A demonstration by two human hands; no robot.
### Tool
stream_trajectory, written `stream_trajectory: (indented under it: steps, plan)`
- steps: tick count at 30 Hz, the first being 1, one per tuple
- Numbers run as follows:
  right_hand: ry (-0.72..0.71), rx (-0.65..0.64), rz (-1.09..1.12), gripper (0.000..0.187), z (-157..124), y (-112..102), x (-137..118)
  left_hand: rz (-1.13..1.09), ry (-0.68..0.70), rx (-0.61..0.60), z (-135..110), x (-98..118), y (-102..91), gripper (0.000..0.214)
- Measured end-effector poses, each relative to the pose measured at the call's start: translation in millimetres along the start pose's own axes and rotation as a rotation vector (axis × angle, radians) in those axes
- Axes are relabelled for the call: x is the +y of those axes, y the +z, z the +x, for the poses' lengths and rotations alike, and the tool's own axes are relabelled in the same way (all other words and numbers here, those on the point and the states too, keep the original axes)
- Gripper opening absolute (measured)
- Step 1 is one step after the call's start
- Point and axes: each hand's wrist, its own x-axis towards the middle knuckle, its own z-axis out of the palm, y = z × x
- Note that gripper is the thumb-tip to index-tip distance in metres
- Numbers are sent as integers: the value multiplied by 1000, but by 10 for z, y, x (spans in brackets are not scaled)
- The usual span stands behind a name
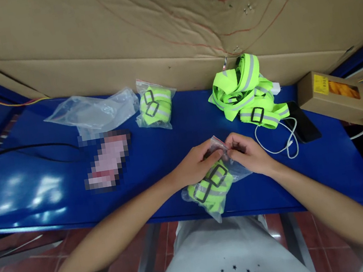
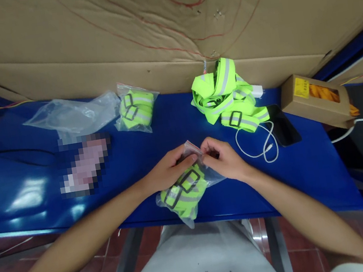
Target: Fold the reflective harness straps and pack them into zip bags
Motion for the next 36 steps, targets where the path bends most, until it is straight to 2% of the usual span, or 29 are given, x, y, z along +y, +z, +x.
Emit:
stream_trajectory:
  steps: [15, 24, 36]
  plan:
    - [-66, -8, -45, 9, 5, 9, 15, 160, 21, -110, -31, 65, 5, 33]
    - [-66, -38, -41, 9, -3, 22, 37, 236, 123, -161, -32, 50, 15, 34]
    - [-114, -65, -6, 15, -17, 51, 41, 270, 166, -220, -35, 40, 6, 33]
